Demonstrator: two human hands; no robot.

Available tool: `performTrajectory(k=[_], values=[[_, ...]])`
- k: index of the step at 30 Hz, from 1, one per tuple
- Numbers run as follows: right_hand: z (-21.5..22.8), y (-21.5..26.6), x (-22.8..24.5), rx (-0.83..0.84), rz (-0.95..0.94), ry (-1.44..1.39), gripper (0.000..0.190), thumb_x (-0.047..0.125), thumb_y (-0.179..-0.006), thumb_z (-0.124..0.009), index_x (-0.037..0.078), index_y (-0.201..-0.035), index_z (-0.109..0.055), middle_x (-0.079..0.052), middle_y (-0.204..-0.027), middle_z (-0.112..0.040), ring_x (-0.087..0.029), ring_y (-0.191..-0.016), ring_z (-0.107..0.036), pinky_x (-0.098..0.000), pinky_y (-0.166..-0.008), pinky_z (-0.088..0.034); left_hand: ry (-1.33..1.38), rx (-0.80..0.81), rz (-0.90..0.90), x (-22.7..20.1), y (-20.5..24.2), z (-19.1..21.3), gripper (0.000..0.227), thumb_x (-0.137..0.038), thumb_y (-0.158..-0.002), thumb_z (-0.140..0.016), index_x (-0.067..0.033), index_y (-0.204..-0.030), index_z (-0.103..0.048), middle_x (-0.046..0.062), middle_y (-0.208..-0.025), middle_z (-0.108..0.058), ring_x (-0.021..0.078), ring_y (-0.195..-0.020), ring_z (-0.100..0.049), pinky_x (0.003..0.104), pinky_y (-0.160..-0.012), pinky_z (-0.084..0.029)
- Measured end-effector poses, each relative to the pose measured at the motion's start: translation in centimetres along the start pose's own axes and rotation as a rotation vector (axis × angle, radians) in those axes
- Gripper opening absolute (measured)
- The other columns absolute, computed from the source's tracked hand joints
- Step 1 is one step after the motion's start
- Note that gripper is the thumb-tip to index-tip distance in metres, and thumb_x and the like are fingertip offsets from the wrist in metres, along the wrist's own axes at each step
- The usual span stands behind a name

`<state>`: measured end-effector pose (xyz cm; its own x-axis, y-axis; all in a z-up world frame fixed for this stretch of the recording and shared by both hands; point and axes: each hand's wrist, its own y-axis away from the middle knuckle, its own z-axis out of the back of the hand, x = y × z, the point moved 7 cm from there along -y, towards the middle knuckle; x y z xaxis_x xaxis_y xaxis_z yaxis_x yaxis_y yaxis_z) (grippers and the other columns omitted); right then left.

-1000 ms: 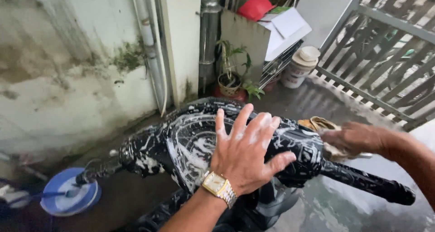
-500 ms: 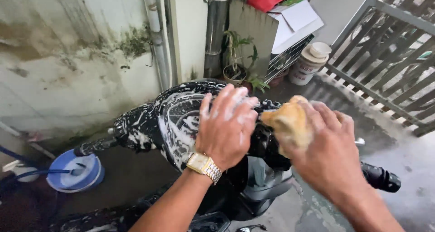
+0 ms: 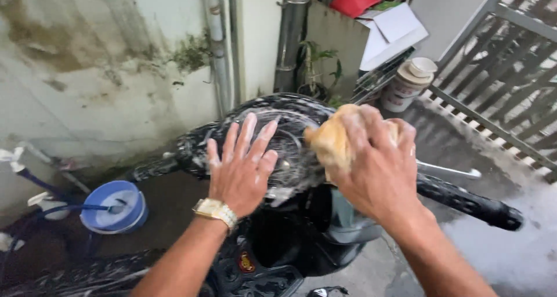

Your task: The person is scrubbing the front fairing and seat of a motorcycle using a sponge and soapy water.

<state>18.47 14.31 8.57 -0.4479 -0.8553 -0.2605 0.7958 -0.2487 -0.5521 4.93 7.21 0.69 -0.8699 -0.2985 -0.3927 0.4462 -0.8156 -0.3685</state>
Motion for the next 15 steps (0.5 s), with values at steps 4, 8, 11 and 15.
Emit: performTrajectory(k=[4,8,11,15], values=[[-0.9,-2.5,4.8,-0.145,0.056,0.179,0.068,0.058,-0.080,-0.051,0.002,-0.120,-0.049,-0.019,-0.119,-0.049,-0.036,-0.106,-0.047,-0.0492,-0.086,-0.037,-0.051,-0.101,0.073,2.0,0.6,-0.1,0.051,-0.044,-0.089,-0.024,-0.0294,-0.138,-0.027,0.003,-0.146,-0.022,0.0292,-0.132,-0.020,0.061,-0.098,-0.010],[-2.7,-5.1,4.6,0.025,-0.017,0.025,0.065,0.064,-0.076,-0.046,0.023,-0.127,-0.047,-0.013,-0.136,-0.032,-0.039,-0.098,-0.039,-0.0538,-0.086,-0.032,0.227,-0.267,0.168,3.1,0.9,-0.3,0.052,-0.036,-0.090,-0.028,-0.0158,-0.138,-0.028,0.005,-0.145,-0.028,0.0270,-0.134,-0.018,0.054,-0.103,-0.005],[-4.6,-4.3,6.3,0.089,-0.210,-0.022,0.073,0.062,-0.078,-0.042,0.017,-0.135,-0.036,-0.021,-0.144,-0.016,-0.050,-0.123,-0.020,-0.0576,-0.102,-0.013,0.597,-0.148,0.337,4.4,0.0,0.1,0.052,-0.024,-0.082,-0.028,-0.0175,-0.133,-0.036,-0.005,-0.141,-0.035,0.0172,-0.134,-0.019,0.048,-0.104,0.003],[-5.4,-3.7,8.2,0.241,-0.052,0.010,0.083,0.073,-0.073,-0.042,0.024,-0.138,-0.027,-0.017,-0.145,-0.010,-0.049,-0.123,-0.014,-0.0617,-0.097,-0.014,0.880,-0.168,0.264,3.8,0.8,3.8,0.062,-0.029,-0.078,-0.034,-0.0093,-0.137,-0.028,0.015,-0.131,-0.048,0.0261,-0.118,-0.044,0.043,-0.098,-0.028]])
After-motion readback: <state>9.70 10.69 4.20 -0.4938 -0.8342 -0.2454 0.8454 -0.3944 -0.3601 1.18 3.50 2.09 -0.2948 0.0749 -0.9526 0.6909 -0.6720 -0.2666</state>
